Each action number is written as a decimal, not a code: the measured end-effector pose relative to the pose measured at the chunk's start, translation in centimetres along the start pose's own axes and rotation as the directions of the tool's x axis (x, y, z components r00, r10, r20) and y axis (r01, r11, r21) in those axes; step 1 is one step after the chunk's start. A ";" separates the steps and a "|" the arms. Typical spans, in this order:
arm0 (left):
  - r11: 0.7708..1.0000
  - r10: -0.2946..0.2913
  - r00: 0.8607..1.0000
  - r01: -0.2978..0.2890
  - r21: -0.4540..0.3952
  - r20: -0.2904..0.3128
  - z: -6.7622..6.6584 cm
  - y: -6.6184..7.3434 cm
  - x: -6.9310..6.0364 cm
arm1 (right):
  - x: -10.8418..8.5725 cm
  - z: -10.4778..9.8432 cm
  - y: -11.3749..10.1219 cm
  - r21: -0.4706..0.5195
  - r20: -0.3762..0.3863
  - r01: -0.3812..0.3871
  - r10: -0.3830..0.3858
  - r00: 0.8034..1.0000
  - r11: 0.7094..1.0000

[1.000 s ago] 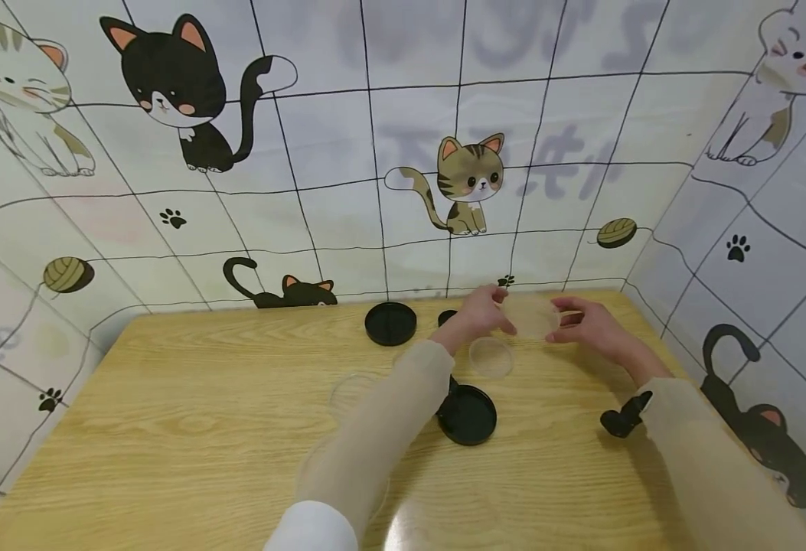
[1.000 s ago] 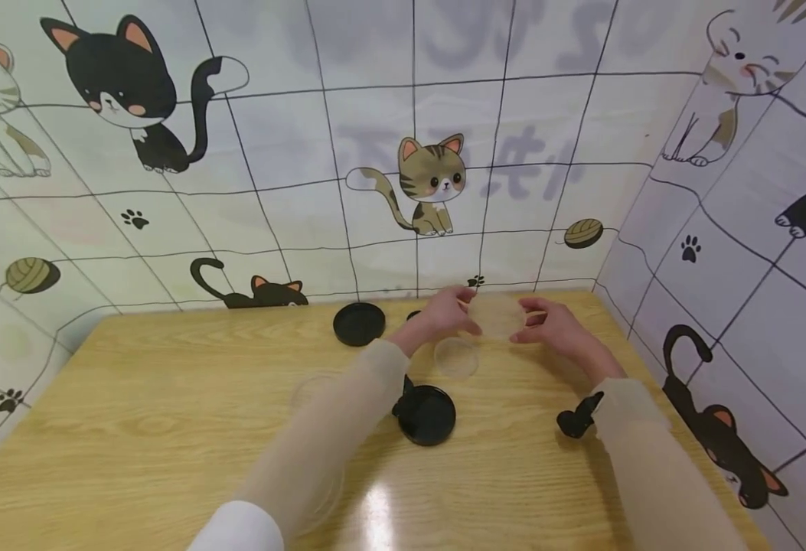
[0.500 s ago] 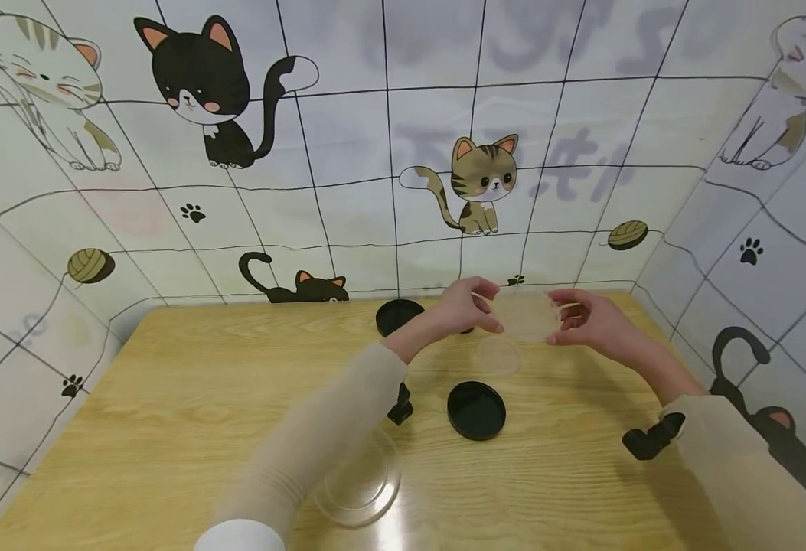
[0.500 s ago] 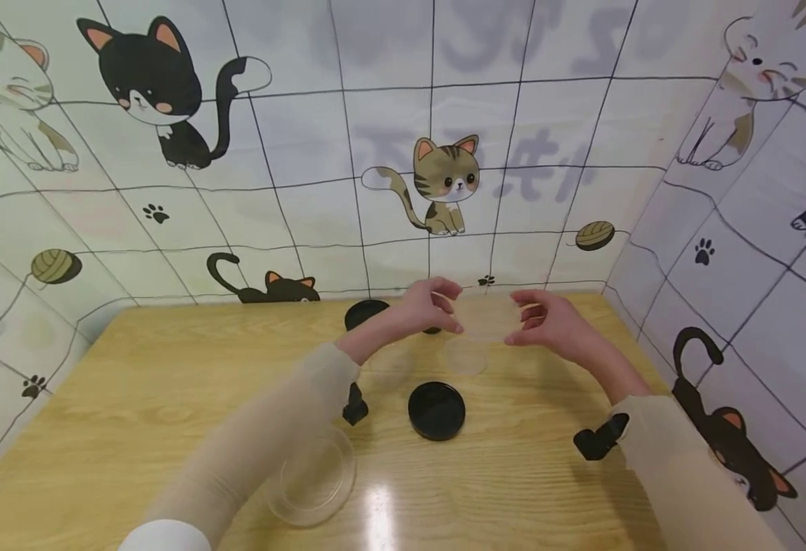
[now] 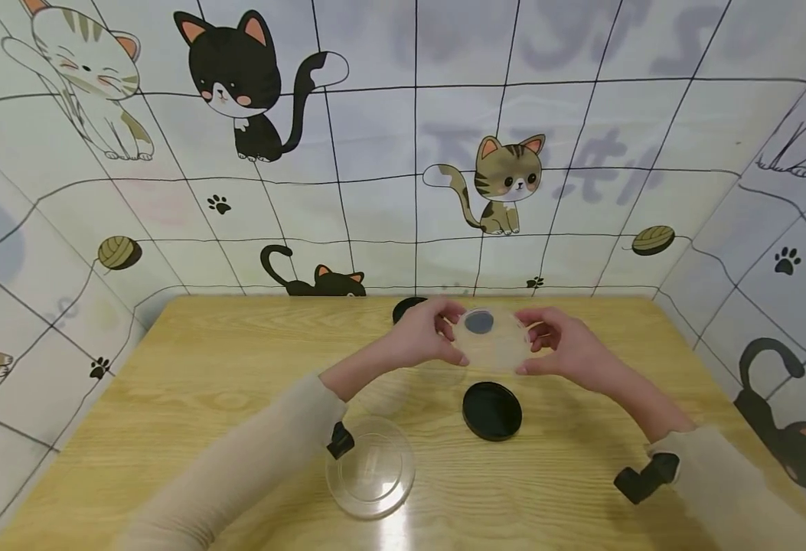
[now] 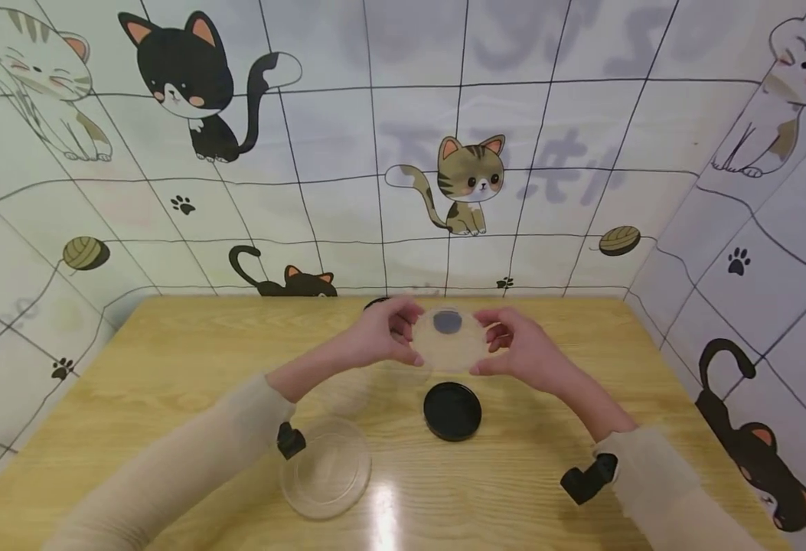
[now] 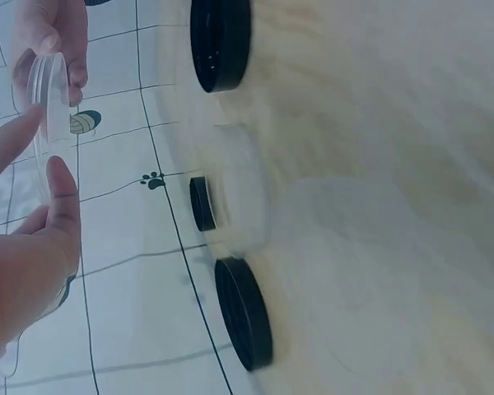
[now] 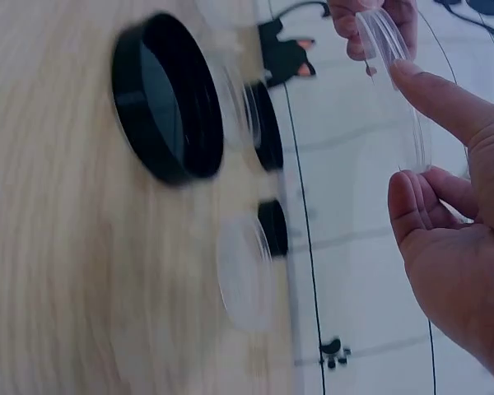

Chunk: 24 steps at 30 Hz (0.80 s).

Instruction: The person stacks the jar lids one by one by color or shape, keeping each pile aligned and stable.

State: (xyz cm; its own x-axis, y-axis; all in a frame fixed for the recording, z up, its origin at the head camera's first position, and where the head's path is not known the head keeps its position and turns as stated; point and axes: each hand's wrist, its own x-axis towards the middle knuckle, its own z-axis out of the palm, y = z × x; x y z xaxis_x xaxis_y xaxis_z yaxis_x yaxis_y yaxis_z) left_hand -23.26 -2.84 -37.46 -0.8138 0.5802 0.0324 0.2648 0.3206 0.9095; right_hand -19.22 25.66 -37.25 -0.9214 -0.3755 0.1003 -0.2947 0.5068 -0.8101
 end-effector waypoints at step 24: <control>0.990 -0.123 0.976 0.108 -0.092 -0.178 -2.8 -2.6 -16.8 | 0.3 12.7 -5.5 0.133 0.161 0.154 -0.174 0.971 0.979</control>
State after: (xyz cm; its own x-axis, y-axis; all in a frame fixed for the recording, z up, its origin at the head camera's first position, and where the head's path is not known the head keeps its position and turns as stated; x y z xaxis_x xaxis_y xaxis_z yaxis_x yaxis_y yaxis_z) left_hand -11.69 -15.50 -39.20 -0.9194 0.3933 -0.0064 0.1263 0.3107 0.9421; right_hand -14.66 12.94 -40.07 -0.8029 -0.5780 0.1457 -0.3963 0.3351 -0.8548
